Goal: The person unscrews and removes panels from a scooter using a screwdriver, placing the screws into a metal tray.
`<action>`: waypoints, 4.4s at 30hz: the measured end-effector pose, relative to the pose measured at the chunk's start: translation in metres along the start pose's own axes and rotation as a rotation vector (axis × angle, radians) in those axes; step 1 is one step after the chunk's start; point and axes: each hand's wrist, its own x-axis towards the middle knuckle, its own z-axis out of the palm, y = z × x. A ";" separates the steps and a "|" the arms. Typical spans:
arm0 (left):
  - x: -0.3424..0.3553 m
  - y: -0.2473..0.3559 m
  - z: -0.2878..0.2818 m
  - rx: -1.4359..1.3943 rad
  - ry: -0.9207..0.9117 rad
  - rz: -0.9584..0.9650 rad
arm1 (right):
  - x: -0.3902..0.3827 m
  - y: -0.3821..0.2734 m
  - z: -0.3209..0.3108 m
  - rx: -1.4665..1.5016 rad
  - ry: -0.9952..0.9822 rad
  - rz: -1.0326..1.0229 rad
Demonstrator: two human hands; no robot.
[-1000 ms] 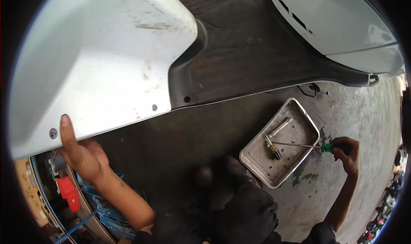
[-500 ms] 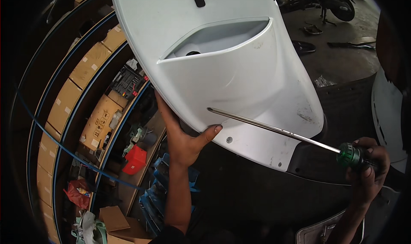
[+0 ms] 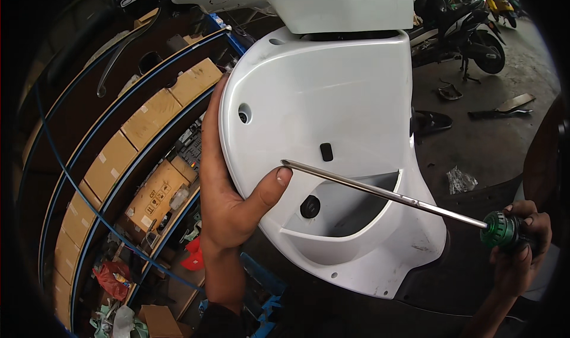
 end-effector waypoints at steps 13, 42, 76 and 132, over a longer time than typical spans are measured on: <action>0.024 0.010 0.016 -0.021 0.114 -0.089 | 0.058 -0.043 0.020 -0.129 -0.166 -0.115; 0.021 0.014 0.009 0.121 0.055 -0.012 | 0.183 -0.117 0.119 0.836 -0.152 -0.248; 0.025 -0.004 0.000 -0.089 -0.032 0.061 | 0.196 -0.155 0.116 -0.304 -0.255 -0.138; 0.083 -0.009 -0.010 -0.084 -0.317 0.330 | 0.187 -0.154 0.080 -0.476 -0.379 -0.043</action>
